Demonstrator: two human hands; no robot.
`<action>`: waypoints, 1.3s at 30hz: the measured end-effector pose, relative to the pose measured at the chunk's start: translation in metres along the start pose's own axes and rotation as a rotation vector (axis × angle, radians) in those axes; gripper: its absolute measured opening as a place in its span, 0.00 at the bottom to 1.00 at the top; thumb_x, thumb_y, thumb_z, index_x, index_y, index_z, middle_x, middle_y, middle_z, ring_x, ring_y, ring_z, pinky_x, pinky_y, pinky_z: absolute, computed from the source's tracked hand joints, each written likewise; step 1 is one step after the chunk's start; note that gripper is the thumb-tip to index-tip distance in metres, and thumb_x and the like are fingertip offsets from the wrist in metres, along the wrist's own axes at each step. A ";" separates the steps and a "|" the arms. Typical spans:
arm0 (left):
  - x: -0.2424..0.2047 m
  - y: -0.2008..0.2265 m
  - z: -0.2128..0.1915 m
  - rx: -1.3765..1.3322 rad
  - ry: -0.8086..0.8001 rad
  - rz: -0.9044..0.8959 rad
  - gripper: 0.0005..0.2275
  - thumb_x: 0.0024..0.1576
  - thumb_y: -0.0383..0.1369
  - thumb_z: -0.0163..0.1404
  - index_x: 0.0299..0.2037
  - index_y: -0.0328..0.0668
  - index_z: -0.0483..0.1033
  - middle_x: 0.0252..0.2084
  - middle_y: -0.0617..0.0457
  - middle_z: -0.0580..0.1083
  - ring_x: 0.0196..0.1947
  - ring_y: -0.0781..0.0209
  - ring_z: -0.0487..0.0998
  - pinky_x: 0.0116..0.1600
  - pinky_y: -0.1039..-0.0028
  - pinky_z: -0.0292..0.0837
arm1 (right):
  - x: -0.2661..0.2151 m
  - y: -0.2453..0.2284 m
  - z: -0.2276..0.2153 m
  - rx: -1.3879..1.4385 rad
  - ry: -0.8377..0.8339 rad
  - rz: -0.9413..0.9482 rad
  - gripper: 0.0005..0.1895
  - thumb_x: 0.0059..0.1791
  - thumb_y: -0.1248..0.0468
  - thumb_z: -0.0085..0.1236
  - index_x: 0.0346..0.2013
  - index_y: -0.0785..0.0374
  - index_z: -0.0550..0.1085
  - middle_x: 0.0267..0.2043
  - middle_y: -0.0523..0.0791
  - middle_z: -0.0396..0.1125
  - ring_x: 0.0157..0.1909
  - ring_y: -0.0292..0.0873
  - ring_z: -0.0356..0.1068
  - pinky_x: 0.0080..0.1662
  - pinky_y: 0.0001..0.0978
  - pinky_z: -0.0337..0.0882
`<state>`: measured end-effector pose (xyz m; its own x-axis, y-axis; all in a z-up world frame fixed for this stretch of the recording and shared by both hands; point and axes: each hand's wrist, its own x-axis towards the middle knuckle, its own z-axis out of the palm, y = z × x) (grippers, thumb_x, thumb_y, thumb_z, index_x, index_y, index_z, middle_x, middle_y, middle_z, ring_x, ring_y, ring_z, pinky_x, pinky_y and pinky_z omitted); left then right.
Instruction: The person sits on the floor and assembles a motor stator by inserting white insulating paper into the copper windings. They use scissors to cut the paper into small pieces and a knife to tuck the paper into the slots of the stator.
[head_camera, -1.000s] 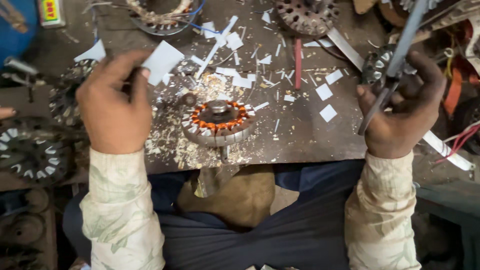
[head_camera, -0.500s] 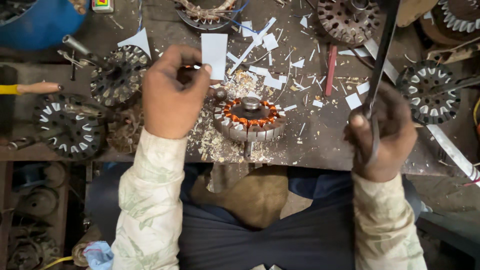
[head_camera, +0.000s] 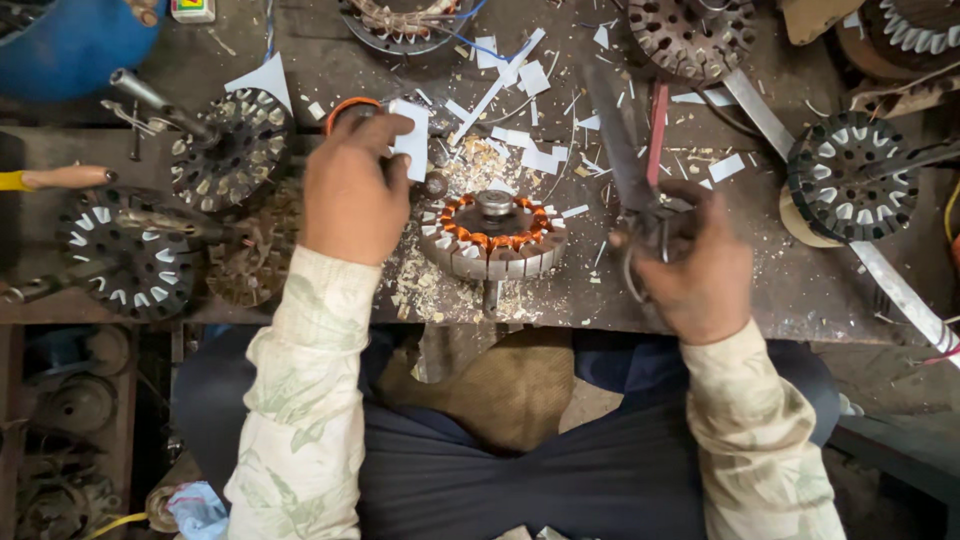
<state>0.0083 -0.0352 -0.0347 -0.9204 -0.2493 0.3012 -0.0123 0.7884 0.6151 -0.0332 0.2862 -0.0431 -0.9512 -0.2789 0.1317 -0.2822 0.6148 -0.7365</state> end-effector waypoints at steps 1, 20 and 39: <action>-0.002 -0.003 0.006 0.020 -0.017 -0.003 0.14 0.52 0.21 0.59 0.48 0.38 0.80 0.46 0.36 0.78 0.44 0.36 0.79 0.49 0.56 0.74 | -0.001 0.000 0.001 -0.102 -0.001 0.007 0.31 0.45 0.60 0.73 0.58 0.64 0.69 0.35 0.49 0.75 0.33 0.45 0.76 0.35 0.35 0.73; -0.002 -0.017 0.007 0.123 -0.248 -0.170 0.13 0.48 0.21 0.58 0.42 0.45 0.83 0.37 0.41 0.80 0.38 0.39 0.80 0.44 0.54 0.75 | -0.005 0.000 0.013 -0.509 -0.035 -0.076 0.25 0.45 0.60 0.68 0.55 0.62 0.75 0.48 0.55 0.66 0.41 0.60 0.71 0.42 0.51 0.72; 0.003 0.020 -0.028 -0.039 0.009 -0.052 0.07 0.56 0.30 0.60 0.42 0.46 0.80 0.40 0.47 0.79 0.37 0.43 0.80 0.41 0.57 0.74 | 0.164 -0.009 0.089 -0.305 -0.117 -0.374 0.15 0.45 0.60 0.74 0.40 0.66 0.80 0.40 0.54 0.74 0.40 0.56 0.75 0.42 0.45 0.73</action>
